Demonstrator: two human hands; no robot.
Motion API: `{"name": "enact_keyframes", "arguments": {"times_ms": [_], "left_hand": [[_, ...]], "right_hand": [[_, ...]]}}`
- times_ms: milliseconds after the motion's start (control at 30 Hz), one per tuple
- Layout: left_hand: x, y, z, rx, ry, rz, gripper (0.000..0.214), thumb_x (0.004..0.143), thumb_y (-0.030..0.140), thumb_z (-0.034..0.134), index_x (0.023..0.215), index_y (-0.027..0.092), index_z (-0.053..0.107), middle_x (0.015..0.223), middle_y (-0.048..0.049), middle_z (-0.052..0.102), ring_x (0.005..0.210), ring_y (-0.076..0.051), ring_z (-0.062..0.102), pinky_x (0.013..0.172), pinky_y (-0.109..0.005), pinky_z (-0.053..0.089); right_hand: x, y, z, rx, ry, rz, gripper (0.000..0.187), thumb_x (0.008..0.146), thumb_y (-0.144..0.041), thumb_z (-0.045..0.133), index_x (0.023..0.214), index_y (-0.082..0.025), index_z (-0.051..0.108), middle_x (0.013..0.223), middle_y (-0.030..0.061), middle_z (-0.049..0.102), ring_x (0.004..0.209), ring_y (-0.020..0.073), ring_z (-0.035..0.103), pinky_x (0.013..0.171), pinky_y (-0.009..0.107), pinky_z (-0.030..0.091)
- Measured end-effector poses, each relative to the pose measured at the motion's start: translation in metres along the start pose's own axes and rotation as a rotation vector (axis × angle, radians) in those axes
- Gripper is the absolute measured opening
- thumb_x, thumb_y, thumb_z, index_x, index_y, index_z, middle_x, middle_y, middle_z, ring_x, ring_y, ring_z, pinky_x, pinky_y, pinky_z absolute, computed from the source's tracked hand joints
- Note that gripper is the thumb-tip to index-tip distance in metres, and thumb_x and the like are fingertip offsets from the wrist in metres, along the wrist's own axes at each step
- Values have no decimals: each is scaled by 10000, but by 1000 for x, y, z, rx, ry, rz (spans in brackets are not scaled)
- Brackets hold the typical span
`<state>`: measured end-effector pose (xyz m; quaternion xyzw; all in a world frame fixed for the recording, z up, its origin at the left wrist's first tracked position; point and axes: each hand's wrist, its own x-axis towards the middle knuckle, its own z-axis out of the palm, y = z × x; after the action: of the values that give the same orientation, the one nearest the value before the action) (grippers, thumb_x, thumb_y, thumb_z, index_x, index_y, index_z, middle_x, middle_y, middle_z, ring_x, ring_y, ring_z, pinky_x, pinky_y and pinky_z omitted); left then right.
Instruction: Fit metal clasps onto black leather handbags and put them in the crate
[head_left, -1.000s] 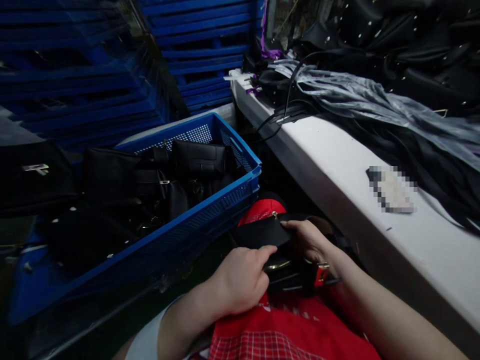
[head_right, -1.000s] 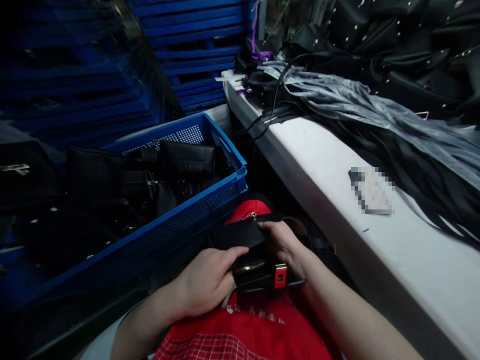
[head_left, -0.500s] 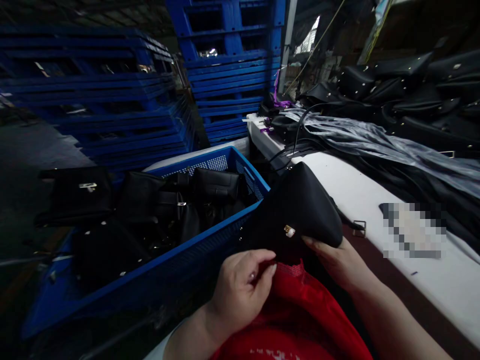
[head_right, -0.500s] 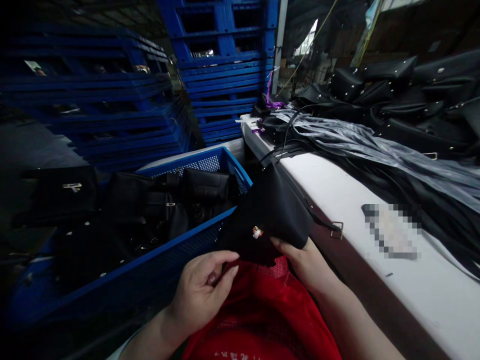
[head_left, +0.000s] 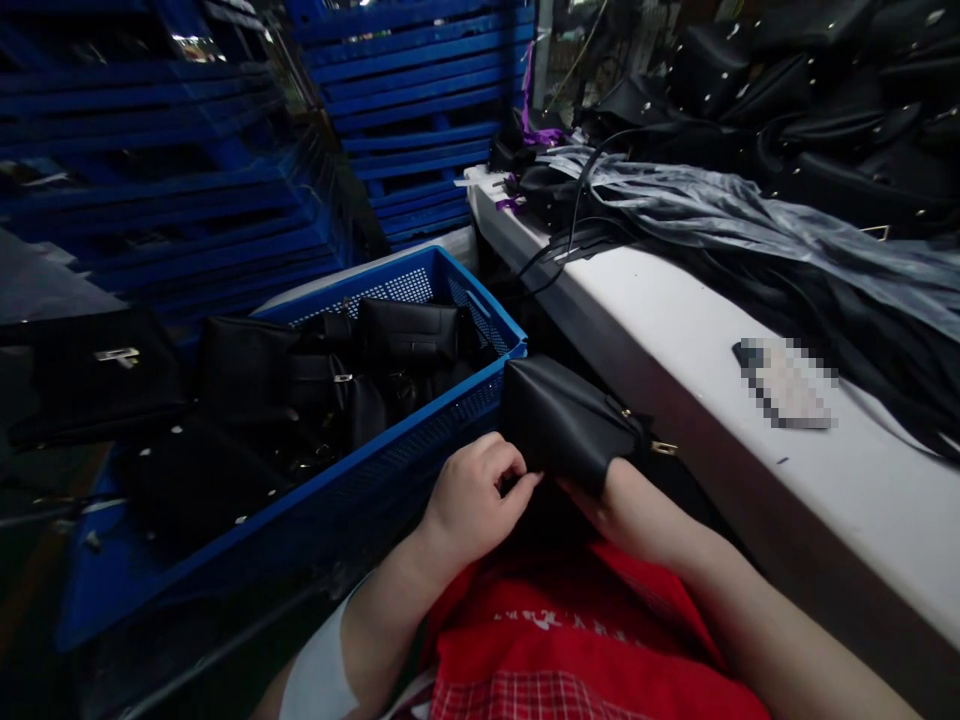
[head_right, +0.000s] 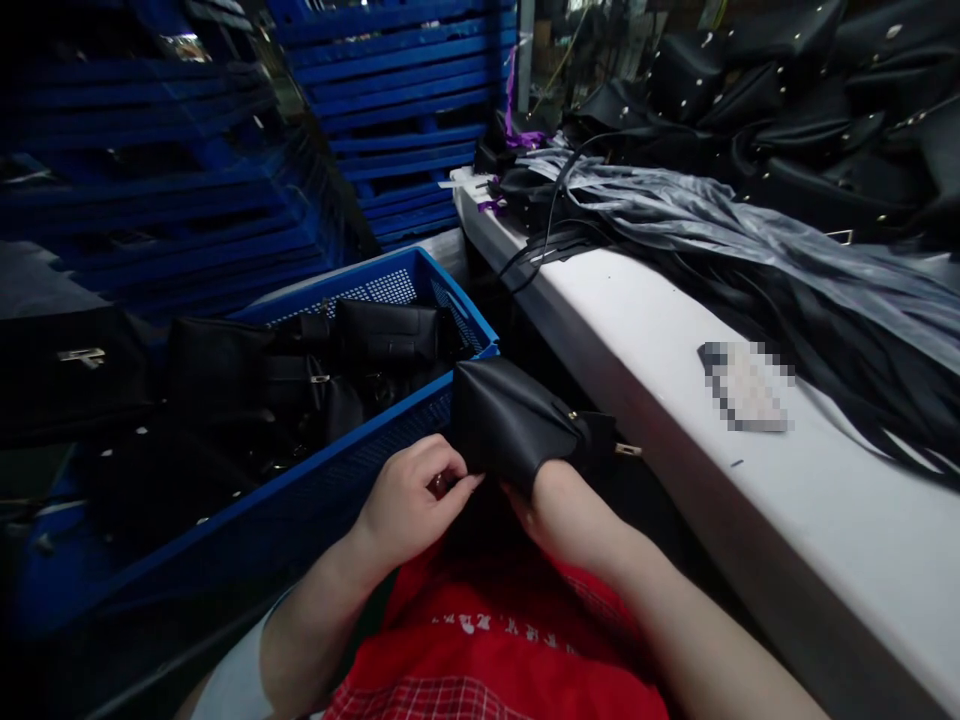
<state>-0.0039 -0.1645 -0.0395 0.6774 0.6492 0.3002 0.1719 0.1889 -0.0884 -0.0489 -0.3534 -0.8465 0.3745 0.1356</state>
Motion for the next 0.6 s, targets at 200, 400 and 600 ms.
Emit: {"name": "enact_keyframes", "arguments": {"times_ms": [200, 400, 600], "left_hand": [[-4, 1, -3, 141, -44, -113, 123, 870, 261, 595, 772, 205, 642, 762, -11, 614, 669, -158, 566, 608, -283, 388], [-7, -2, -1, 198, -40, -70, 162, 888, 224, 540, 773, 205, 653, 763, -8, 634, 662, -162, 591, 609, -289, 398], [-11, -5, 8, 410, 105, 110, 142, 902, 180, 521, 816, 187, 634, 781, -17, 636, 676, -177, 596, 622, -301, 403]], "right_hand": [[3, -13, 7, -160, -44, 30, 232, 908, -222, 494, 817, -146, 694, 787, 111, 693, 651, 190, 603, 608, 271, 456], [6, -26, 9, -294, -71, 106, 183, 898, -212, 560, 886, -116, 715, 752, 85, 684, 641, 159, 603, 616, 237, 423], [8, -28, 9, -285, -93, 20, 197, 907, -193, 545, 848, -88, 702, 866, 137, 696, 719, 187, 632, 626, 256, 422]]}}
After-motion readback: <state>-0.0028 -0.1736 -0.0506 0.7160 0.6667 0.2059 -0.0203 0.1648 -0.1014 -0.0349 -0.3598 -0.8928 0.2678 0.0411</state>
